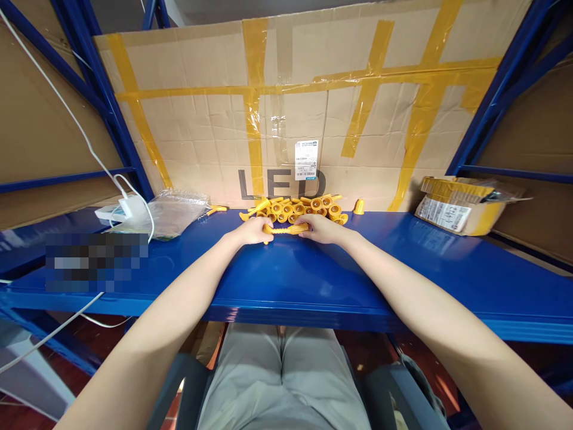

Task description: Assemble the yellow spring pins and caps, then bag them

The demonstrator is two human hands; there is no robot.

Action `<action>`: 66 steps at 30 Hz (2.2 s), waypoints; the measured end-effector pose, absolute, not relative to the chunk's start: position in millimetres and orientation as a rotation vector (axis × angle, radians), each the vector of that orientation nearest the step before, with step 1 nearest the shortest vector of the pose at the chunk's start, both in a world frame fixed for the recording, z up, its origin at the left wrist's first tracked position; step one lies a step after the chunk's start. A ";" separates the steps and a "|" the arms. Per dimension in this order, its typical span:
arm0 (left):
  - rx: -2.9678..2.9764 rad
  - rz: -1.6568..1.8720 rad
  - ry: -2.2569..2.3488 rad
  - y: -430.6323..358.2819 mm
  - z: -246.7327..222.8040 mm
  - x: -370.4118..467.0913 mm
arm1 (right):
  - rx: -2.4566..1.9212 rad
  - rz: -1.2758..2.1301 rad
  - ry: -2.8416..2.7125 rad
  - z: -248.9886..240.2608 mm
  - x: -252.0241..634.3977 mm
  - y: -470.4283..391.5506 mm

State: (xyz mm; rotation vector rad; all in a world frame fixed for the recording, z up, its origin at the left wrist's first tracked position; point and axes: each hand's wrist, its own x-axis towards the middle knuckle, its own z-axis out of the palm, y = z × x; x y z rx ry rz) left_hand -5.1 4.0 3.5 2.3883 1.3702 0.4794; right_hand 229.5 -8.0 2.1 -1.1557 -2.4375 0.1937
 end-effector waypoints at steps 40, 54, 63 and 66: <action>2.441 0.627 1.337 -1.6 5.5 4.0 | -1.161 0.995 -2.042 1.5 226.0 -14.4; 2.387 0.649 1.349 -1.9 6.8 1.2 | -1.144 0.952 -2.077 5.8 229.1 -16.6; 2.500 0.664 1.343 -3.2 7.4 3.4 | -1.063 1.095 -2.029 7.4 229.8 -20.7; 2.601 0.675 1.374 -2.3 7.1 3.2 | -1.028 1.228 -1.956 5.4 229.4 -19.3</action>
